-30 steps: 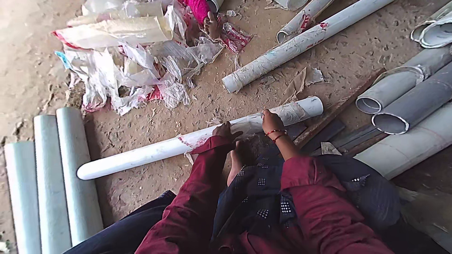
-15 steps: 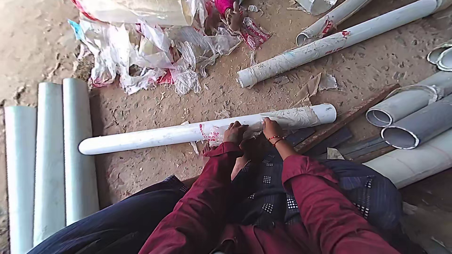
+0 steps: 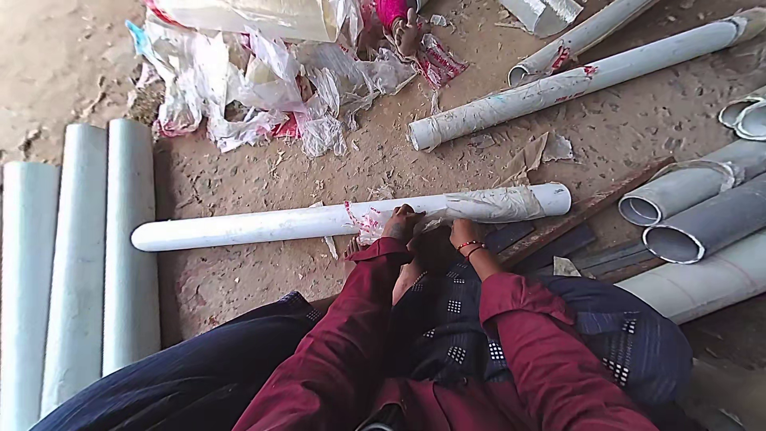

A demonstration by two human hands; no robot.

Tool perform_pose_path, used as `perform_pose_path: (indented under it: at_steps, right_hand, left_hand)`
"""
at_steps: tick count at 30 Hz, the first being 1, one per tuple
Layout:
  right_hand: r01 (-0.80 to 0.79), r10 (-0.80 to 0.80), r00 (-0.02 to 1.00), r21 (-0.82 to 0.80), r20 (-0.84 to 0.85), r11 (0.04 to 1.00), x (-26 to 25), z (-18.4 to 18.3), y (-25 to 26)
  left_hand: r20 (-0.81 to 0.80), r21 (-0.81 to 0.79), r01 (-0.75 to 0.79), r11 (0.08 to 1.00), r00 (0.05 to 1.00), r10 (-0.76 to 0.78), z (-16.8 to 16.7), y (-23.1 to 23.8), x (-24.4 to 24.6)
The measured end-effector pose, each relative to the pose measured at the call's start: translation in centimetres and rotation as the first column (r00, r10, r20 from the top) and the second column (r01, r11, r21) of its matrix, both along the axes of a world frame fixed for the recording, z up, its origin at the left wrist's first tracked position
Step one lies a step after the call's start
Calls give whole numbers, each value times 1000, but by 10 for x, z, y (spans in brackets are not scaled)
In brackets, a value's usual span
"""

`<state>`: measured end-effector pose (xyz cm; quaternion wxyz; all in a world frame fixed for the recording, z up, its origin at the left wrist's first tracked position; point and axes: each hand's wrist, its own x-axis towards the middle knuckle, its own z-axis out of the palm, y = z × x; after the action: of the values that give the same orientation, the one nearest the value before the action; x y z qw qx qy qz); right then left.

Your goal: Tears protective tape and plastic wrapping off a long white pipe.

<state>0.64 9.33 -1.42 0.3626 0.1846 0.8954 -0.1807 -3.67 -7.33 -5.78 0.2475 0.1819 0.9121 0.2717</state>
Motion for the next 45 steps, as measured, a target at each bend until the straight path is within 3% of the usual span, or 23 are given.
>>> perform_pose_path:
  at_steps: [4,6,10,19,23,26,30,32,34,35,36,37,39,41,43,44,45]
  right_hand:
    - [143,-141,957,-11,-252,990,-12,-3,17]
    - [186,-200,943,-75,-267,980,-16,-17,23]
    - [95,-123,948,-108,-292,990,-17,-30,17]
    - [-35,30,995,-57,-95,998,1,-14,-3]
    - [61,-69,983,-47,-171,997,-4,-8,-2]
    - [92,-102,963,-53,-251,994,-8,-15,3]
    - [-63,59,996,-53,-71,997,-5,-18,2]
    - [-103,104,995,-34,9,994,-8,-12,3]
    - [-45,45,998,-3,-32,999,-10,-8,7]
    - [-6,6,997,5,-72,1000,-11,-5,9]
    - [25,-24,994,3,-102,1000,-13,-1,11]
    - [51,-52,990,-10,-128,999,-16,3,12]
    - [95,-100,976,-32,-195,995,-19,4,12]
    - [120,-129,961,-49,-244,992,-19,0,10]
    - [132,-142,952,-54,-272,990,-18,-4,8]
    - [129,-138,952,-51,-273,990,-18,-6,8]
    - [126,-135,953,-48,-271,991,-17,-8,9]
  left_hand:
    - [-133,93,-20,996,991,32,-17,-2,13]
    - [-161,89,-26,996,986,40,-26,-1,17]
    - [-135,86,-56,995,989,68,-23,0,19]
    - [-68,242,-50,969,995,69,-11,-12,8]
    - [-113,359,-10,933,992,54,-23,-23,7]
    - [-113,328,-26,944,991,66,-27,-22,14]
    - [-264,267,54,962,964,19,-48,-31,23]
    - [24,443,-160,882,986,167,-24,-30,21]
    - [388,548,-520,656,852,352,-8,-36,11]
    - [476,522,-642,561,766,433,-2,-40,5]
    - [449,476,-686,550,727,519,1,-44,-1]
    - [315,405,-647,646,762,566,0,-48,-4]
    - [19,141,-429,892,902,431,-10,-48,0]
    - [-90,-81,-259,963,964,251,-26,-37,17]
    - [-236,-73,-201,977,955,179,-42,-31,34]
    - [-356,14,-176,984,919,169,-39,-29,43]
    - [-458,102,-157,982,869,186,-14,-21,52]
